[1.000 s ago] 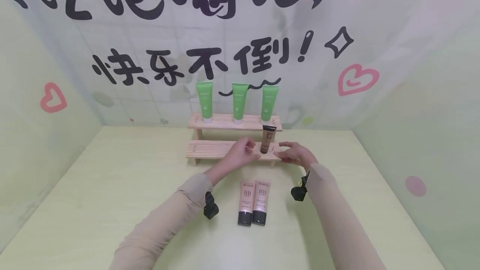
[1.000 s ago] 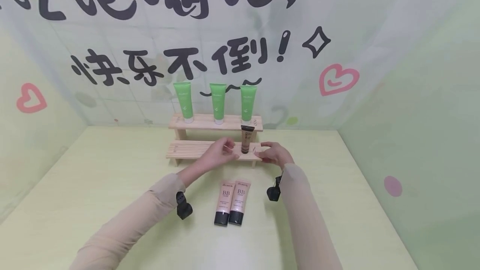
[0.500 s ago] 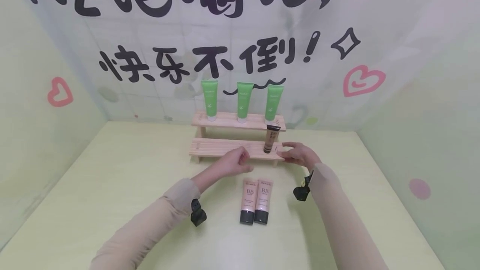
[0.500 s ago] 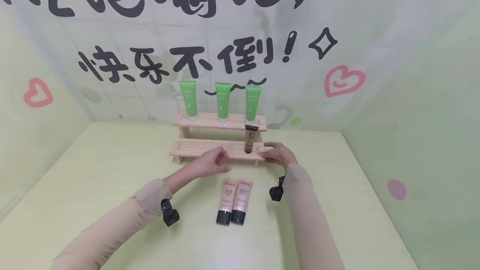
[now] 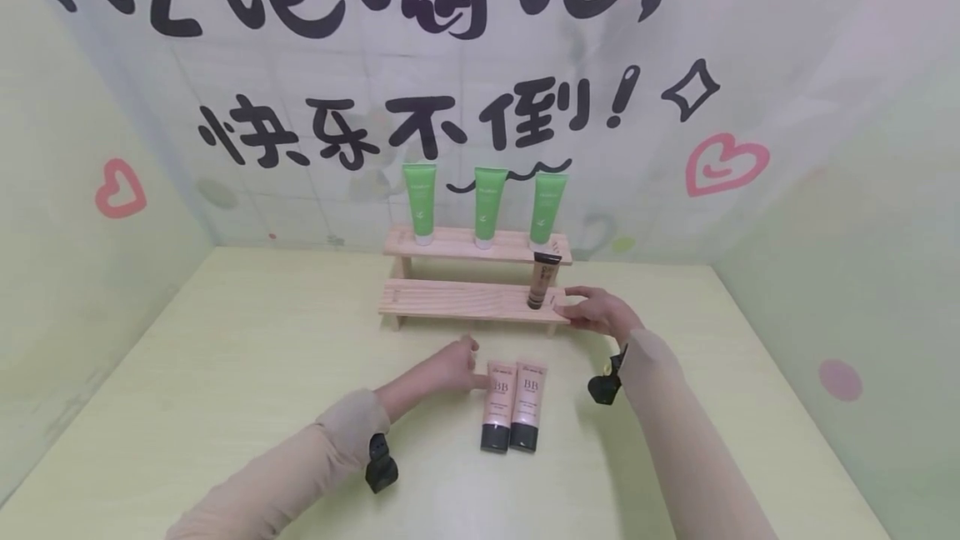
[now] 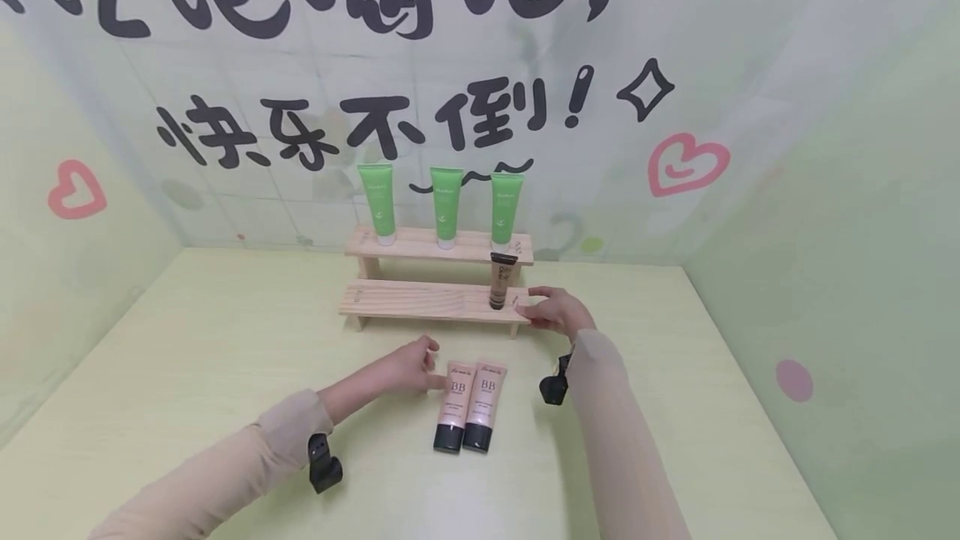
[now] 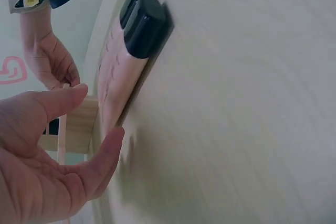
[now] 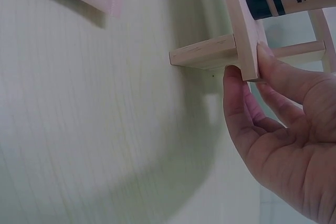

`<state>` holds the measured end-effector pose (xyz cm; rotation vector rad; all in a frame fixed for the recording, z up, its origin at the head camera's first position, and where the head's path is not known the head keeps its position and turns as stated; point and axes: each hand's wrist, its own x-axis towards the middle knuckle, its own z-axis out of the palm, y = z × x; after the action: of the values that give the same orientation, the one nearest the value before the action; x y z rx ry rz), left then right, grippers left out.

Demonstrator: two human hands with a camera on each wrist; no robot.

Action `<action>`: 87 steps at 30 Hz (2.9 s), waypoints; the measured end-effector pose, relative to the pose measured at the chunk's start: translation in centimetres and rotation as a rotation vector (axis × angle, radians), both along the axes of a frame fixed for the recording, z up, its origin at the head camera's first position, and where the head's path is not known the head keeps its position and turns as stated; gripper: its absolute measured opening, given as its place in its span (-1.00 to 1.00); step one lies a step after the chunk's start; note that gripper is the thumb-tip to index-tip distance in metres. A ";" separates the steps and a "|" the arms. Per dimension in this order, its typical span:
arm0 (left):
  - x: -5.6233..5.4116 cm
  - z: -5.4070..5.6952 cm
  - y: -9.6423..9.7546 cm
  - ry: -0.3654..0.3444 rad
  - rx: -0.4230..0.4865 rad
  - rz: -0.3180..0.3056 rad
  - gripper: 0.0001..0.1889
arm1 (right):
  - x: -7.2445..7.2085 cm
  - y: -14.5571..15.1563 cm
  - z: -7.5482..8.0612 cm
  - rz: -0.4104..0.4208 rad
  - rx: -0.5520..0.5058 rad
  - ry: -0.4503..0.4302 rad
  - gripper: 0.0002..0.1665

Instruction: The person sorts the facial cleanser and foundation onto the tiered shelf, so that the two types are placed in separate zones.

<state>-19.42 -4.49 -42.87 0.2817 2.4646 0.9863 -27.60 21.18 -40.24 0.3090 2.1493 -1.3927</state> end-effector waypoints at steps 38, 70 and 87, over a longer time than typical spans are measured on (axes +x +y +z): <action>2.0 -0.9 1.1 -0.171 0.221 0.075 -0.84 | 0.2 0.0 -0.2 -0.012 -0.047 0.004 -0.19; -4.0 4.5 -1.1 0.078 0.348 0.175 -0.58 | 0.2 0.3 -0.4 -0.032 -0.082 0.001 -0.20; -7.0 4.8 -1.3 0.265 0.406 0.197 -0.58 | 0.3 0.0 -0.3 -0.027 -0.112 -0.001 -0.20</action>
<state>-26.45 -5.76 -38.08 0.3217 2.5403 1.6304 -27.25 21.18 -40.52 0.2961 2.0643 -1.5210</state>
